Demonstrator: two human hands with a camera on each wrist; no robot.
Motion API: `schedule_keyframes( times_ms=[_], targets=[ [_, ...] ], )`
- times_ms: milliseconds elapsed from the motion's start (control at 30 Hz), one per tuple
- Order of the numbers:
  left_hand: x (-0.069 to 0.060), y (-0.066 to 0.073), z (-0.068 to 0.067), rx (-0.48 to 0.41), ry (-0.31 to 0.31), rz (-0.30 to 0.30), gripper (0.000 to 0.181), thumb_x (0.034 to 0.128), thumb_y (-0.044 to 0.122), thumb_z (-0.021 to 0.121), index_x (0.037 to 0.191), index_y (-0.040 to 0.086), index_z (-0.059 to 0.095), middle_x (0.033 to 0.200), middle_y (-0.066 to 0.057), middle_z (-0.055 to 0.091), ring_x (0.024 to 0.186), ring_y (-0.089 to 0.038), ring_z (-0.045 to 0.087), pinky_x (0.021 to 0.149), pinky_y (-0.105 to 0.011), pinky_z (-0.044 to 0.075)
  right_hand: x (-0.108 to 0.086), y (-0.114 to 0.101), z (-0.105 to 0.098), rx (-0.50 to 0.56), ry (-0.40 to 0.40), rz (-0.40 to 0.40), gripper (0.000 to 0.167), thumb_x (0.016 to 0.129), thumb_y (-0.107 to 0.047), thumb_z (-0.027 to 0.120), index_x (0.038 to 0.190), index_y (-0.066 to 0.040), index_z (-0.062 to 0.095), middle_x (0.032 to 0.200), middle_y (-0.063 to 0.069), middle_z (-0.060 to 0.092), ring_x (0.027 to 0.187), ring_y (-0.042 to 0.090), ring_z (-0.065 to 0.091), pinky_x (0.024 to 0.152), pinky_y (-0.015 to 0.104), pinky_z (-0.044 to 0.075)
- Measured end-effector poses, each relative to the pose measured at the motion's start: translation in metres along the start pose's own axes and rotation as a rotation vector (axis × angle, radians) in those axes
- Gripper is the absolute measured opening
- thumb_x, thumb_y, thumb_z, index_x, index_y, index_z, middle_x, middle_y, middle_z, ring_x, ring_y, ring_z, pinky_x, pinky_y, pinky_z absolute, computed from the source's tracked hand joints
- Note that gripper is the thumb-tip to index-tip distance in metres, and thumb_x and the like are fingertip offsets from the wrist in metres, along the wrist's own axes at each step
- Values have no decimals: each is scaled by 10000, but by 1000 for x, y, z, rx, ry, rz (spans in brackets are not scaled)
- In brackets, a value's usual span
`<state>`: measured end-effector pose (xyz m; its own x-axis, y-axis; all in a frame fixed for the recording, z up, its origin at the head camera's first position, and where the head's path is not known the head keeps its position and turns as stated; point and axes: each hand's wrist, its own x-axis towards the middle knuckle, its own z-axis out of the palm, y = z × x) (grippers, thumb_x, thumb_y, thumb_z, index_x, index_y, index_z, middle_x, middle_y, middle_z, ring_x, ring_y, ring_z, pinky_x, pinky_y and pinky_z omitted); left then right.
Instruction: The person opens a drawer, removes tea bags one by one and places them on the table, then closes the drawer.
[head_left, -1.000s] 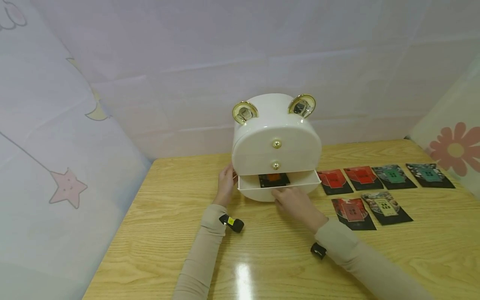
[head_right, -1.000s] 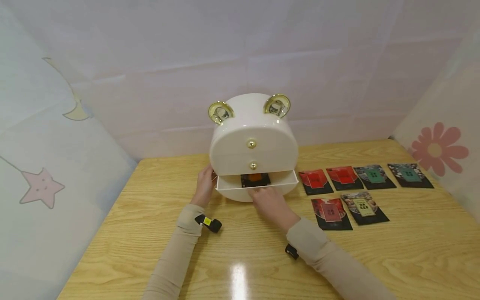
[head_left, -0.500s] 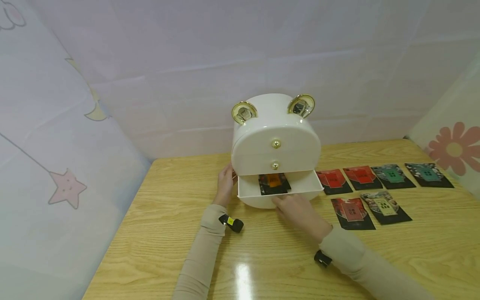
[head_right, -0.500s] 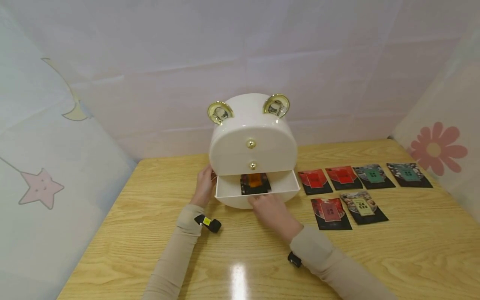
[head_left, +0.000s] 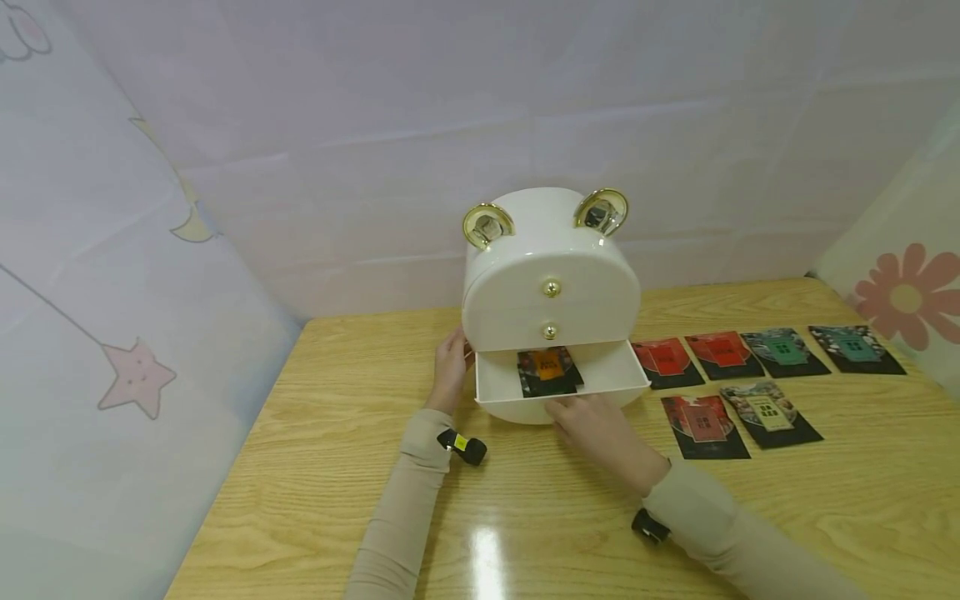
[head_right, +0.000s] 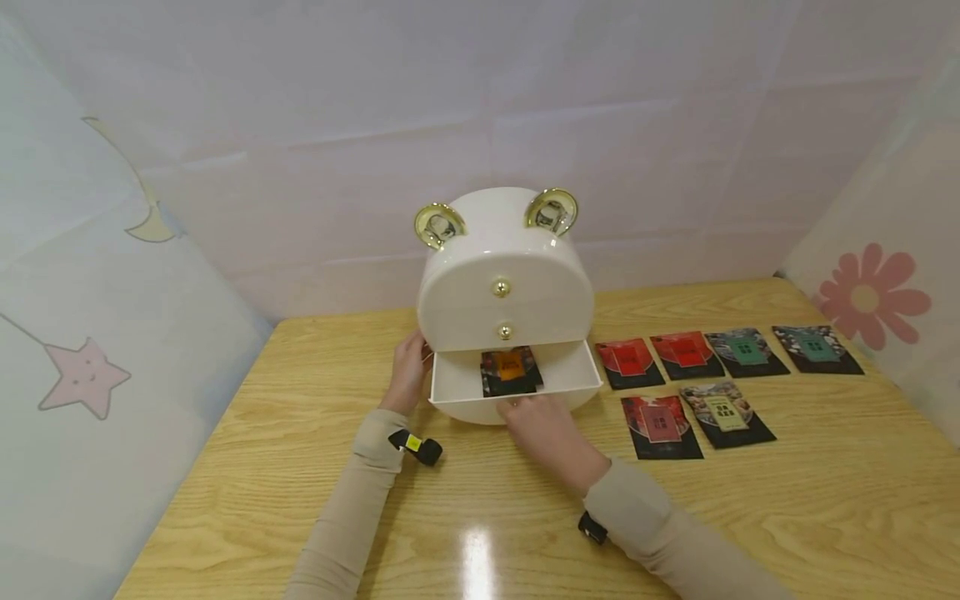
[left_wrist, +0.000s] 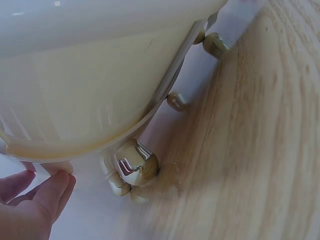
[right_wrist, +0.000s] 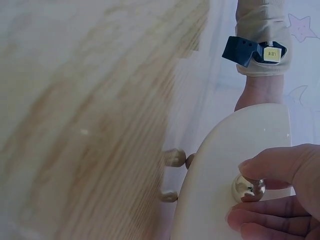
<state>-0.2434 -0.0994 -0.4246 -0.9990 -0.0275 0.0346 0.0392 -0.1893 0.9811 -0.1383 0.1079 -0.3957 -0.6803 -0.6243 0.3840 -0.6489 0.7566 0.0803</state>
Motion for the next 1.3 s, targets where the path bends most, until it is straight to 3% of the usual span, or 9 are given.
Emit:
schedule_keyframes(
  times_ms=[267, 433, 933, 1300],
  targets=[
    [-6, 8, 0, -9, -29, -12, 412, 996, 280, 355, 1297, 26, 475, 1231, -141, 503, 1128, -248, 492, 981, -364, 374, -4, -3, -3, -4, -2, -14, 159, 709, -60, 712, 745, -94, 562, 613, -13, 553, 470, 88, 343, 386, 202, 265],
    [-2, 2, 0, -1, -13, -7, 408, 995, 288, 355, 1296, 44, 483, 1233, -127, 509, 1122, -242, 497, 974, -363, 382, -7, -6, -6, -3, -7, 0, 174, 702, -71, 739, 773, -98, 582, 621, -8, 561, 472, 89, 338, 388, 200, 261],
    [-1, 3, 0, -2, -19, -24, 401, 997, 267, 349, 1298, 34, 477, 1260, -131, 492, 1151, -255, 478, 987, -365, 366, -13, -9, -9, 4, 18, -27, 187, 692, -55, 734, 742, -94, 559, 601, -7, 545, 469, 94, 355, 399, 208, 286],
    [-16, 24, 3, 27, -38, -31, 397, 1003, 222, 326, 1288, -14, 469, 1245, -158, 495, 1142, -262, 484, 982, -365, 373, -19, -10, -10, 15, 41, -48, 187, 687, -29, 701, 725, -105, 535, 568, -26, 501, 465, 91, 352, 391, 218, 268]
  ],
)
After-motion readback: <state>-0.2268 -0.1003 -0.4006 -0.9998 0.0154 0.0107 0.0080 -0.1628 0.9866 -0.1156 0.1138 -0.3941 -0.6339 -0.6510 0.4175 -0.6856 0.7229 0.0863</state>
